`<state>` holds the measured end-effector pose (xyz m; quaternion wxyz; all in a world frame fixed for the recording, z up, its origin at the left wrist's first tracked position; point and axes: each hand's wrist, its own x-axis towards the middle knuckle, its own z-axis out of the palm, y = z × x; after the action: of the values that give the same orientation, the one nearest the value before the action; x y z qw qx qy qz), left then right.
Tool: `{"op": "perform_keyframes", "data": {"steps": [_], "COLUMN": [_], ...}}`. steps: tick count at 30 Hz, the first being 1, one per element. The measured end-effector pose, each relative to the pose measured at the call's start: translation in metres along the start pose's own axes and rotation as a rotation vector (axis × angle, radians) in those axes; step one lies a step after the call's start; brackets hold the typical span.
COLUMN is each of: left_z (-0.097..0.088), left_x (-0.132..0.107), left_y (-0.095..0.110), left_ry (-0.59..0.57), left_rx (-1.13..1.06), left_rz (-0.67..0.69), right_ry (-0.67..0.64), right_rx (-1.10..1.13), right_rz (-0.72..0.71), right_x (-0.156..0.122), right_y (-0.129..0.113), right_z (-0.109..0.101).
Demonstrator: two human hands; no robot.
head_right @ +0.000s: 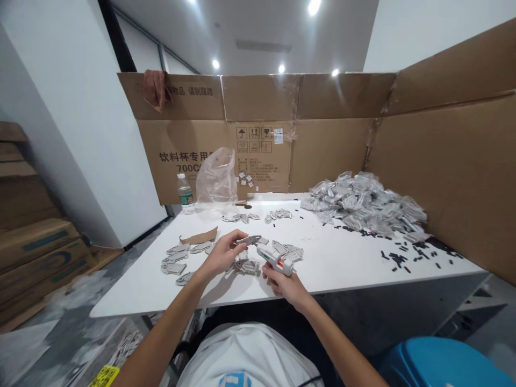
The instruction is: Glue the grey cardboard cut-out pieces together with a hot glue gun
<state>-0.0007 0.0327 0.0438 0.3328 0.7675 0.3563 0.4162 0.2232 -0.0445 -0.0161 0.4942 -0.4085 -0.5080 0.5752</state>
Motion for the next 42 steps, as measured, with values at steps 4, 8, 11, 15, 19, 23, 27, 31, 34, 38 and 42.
{"op": "perform_keyframes", "data": {"steps": [4,8,11,15,19,23,27,31,34,38,42], "left_z": [0.003,0.004,0.001,0.001,0.006,0.010,0.009,0.008,0.007,0.006,0.006], "left_x": [0.003,0.004,0.005,0.004,0.003,0.002,0.003,0.004,0.004,0.004,0.005], "left_y": [-0.008,-0.006,-0.002,0.003,0.008,0.010,0.010,0.011,0.010,0.005,0.001], "left_ry": [0.007,0.137,0.222,0.243,0.270,0.242,0.248,0.225,0.245,0.287,0.291], "left_rx": [-0.153,-0.192,-0.210,-0.315,-0.400,-0.422,-0.468,-0.489,-0.480,-0.486,-0.525], "left_rz": [-0.107,-0.172,-0.168,-0.200,-0.217,-0.234,-0.270,-0.327,-0.353,-0.371,-0.371], "right_ry": [-0.048,-0.116,-0.122,-0.119,-0.148,-0.155,-0.172,-0.169,-0.175,-0.181,-0.169], "right_rx": [0.007,-0.007,-0.018,-0.023,-0.020,0.001,-0.009,-0.043,-0.042,-0.040,-0.056], "right_rz": [-0.018,-0.030,-0.032,-0.036,-0.036,-0.049,-0.074,-0.079,-0.080,-0.090,-0.081], "right_x": [-0.001,-0.004,-0.005,-0.005,-0.003,-0.002,-0.003,-0.005,-0.004,-0.003,-0.004], "right_y": [0.001,-0.003,-0.004,-0.003,-0.001,0.001,0.000,-0.002,-0.003,-0.002,-0.001], "right_z": [-0.003,-0.004,-0.004,-0.005,-0.007,-0.009,-0.009,-0.009,-0.009,-0.009,-0.010]}}
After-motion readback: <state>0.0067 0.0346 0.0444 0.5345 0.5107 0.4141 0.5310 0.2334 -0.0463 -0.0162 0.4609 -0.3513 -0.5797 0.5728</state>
